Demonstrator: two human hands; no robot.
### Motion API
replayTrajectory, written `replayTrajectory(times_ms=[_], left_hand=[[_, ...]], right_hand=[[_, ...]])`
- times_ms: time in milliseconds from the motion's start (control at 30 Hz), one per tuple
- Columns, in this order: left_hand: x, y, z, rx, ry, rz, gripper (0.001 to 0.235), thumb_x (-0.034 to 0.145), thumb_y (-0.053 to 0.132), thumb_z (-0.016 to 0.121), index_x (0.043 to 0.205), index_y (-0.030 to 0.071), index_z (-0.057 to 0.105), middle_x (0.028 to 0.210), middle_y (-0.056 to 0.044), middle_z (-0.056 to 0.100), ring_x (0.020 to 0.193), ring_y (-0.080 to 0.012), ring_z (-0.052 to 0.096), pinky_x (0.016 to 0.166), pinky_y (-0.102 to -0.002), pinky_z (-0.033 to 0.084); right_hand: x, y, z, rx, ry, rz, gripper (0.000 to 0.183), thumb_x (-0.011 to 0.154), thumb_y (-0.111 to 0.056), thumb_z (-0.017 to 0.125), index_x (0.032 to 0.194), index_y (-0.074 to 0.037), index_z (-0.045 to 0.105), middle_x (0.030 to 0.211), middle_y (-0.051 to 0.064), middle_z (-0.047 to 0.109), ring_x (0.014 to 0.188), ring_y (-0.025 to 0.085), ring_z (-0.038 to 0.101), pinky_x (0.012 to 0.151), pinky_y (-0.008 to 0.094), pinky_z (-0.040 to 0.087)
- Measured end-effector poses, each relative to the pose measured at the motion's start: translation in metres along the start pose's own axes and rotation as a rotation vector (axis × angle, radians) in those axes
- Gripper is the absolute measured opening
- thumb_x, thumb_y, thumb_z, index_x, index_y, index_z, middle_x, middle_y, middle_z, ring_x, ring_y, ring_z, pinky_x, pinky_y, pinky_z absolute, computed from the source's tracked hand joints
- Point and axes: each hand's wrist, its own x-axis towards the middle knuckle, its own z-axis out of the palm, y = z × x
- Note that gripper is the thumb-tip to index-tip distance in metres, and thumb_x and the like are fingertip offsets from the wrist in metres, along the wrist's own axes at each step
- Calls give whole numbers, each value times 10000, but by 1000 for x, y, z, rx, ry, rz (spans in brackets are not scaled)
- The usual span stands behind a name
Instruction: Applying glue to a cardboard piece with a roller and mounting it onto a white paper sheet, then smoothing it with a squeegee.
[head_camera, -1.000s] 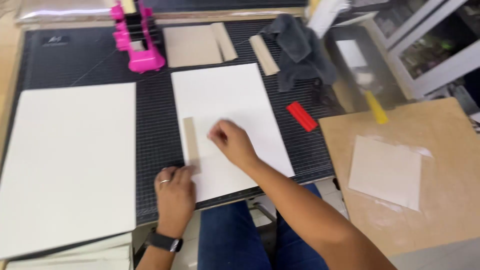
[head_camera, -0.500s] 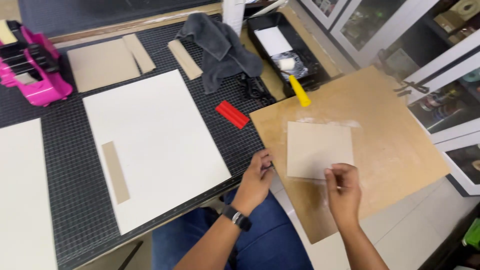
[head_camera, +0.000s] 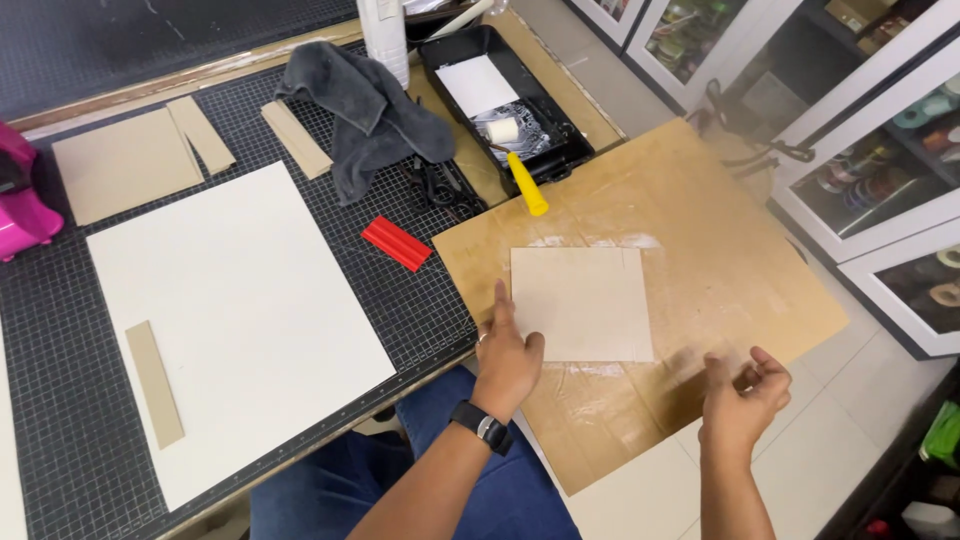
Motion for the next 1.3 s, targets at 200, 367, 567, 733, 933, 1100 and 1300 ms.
replayTrajectory(times_ms=[200,367,567,733,933,1100,1300], left_hand=[[25,2,12,-432,54,-115,806,878,188,609,1606,100,274,1088,-26,681,1014,-135,665,1021,-274,498],[16,6,13,-344,27,-167,822,889,278,596,1616,100,257,1154,-26,571,1053,-160,616,974,-306,483],[6,-5,41,-360,-57,-126,901,905,221,570,1641,111,63,1612,-171,391,1487,-236,431,1200,-327,329],[9,2,32,-102,-139,-173,933,893,354,613,1668,212,113,1565,-129,477,1465,-413,408,1209,-570,288],[22,-5,37,-250,-31,-165,869,873,224,641,1624,94,224,1376,-166,617,1337,-353,583,1110,-475,491],[45,-32,48,-476,62,-107,639,924,95,619,1527,65,409,1145,-149,696,1094,-281,684,898,-384,604],[24,19,11,-642,36,-178,513,907,75,669,1405,161,584,1093,-81,725,858,-127,687,643,-240,660]], right_hand=[[-4,-11,-10,-70,-65,57,508,848,-241,714,1299,-147,500,1361,66,410,1237,180,490,1066,370,375],[0,19,-8,-226,-91,-251,393,919,-224,671,1298,-140,617,1295,157,477,1210,335,480,1072,453,389],[-2,40,13,-394,-114,-542,249,954,-166,648,1169,-216,764,1185,71,595,1128,405,498,1037,496,424],[5,45,33,-565,-97,-539,238,933,-205,721,1146,-294,776,1171,21,606,1158,313,549,989,552,489],[10,44,45,-633,-164,-519,210,926,-247,719,1118,-290,792,1185,20,620,1173,299,529,995,608,487],[27,53,48,-531,-238,-402,162,927,-285,720,1070,-258,789,1139,63,616,1163,371,544,1038,667,447],[48,60,51,-521,-304,-381,150,905,-321,734,1013,-237,796,1100,103,637,1115,435,598,986,681,465]])
